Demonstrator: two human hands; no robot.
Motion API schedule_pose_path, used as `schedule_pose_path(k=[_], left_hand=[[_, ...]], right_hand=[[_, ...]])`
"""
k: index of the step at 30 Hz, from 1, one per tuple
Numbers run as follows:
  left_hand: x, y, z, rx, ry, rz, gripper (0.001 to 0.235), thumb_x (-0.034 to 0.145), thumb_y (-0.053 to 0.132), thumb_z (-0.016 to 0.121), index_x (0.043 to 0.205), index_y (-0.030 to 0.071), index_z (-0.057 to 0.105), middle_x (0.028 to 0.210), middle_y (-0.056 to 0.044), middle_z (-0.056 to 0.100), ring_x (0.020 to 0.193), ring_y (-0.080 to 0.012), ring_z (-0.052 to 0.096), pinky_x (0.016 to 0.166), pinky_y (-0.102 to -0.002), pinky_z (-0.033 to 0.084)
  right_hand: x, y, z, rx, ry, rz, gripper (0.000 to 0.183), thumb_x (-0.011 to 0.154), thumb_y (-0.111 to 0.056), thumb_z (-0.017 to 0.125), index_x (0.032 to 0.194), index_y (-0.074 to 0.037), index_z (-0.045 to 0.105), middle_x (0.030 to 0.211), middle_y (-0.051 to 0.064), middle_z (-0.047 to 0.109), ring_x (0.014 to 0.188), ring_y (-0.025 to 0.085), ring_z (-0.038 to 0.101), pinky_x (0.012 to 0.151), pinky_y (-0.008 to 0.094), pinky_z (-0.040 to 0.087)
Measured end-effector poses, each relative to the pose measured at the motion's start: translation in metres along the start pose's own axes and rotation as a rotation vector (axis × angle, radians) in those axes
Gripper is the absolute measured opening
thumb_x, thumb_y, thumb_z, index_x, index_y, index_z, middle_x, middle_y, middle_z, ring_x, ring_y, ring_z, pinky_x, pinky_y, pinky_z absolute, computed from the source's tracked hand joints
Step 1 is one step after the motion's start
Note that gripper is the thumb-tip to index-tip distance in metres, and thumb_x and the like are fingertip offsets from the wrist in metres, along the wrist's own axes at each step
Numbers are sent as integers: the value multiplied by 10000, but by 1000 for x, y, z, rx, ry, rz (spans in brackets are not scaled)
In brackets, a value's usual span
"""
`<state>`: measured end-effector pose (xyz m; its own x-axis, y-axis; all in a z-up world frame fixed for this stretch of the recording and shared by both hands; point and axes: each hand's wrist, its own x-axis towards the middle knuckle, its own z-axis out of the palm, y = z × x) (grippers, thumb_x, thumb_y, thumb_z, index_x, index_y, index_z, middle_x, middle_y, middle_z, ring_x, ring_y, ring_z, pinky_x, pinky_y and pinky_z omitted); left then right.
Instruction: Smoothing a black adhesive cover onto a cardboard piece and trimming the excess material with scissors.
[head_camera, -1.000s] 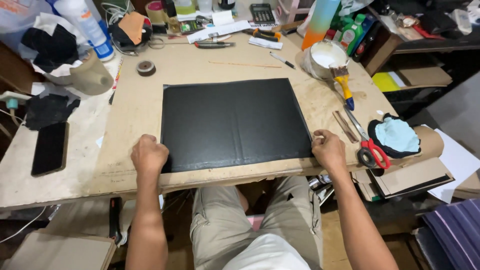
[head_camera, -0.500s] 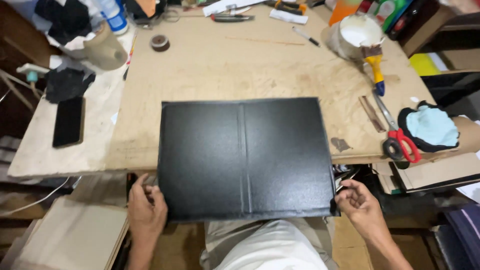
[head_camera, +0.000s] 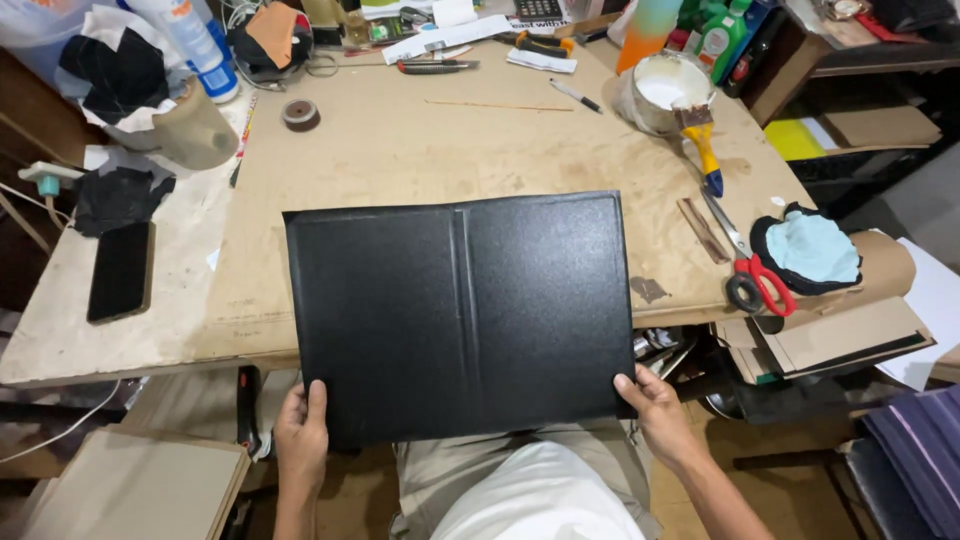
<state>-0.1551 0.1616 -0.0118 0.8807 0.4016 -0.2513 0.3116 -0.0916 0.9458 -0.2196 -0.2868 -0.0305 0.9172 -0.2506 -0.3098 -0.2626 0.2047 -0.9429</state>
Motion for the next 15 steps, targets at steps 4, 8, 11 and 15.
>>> schedule_pose_path(k=[4,8,11,15], left_hand=[[0,-1,-3,-24,-68,-31,400,1058,384,514,1193,48,683,1190,-79,705,1069,-216,650,928,-362,544],[33,-54,-6,30,-48,24,476,1062,373,511,1301,-3,677,1286,-103,703,1193,-174,603,1072,-337,433],[11,-19,-5,117,33,-238,615,1101,519,543,1116,-83,665,1128,-245,664,1044,-345,617,858,-478,446],[66,-77,-28,114,-69,-319,528,1070,442,628,1185,-64,724,1135,-167,687,1056,-370,637,803,-454,391]], right_hand=[[-2,0,-1,56,5,10,363,943,-136,643,1282,-10,670,1272,130,716,1154,238,657,1047,378,492],[18,21,-19,-3,61,-57,477,898,-131,688,1349,21,658,1278,127,717,1085,217,673,987,355,527],[19,-33,-24,-579,260,-205,285,942,-369,651,1132,-174,736,720,-11,594,600,81,522,441,293,525],[71,-100,-62,-859,343,-717,146,1018,-216,577,1015,-118,685,862,25,653,767,158,577,685,310,449]])
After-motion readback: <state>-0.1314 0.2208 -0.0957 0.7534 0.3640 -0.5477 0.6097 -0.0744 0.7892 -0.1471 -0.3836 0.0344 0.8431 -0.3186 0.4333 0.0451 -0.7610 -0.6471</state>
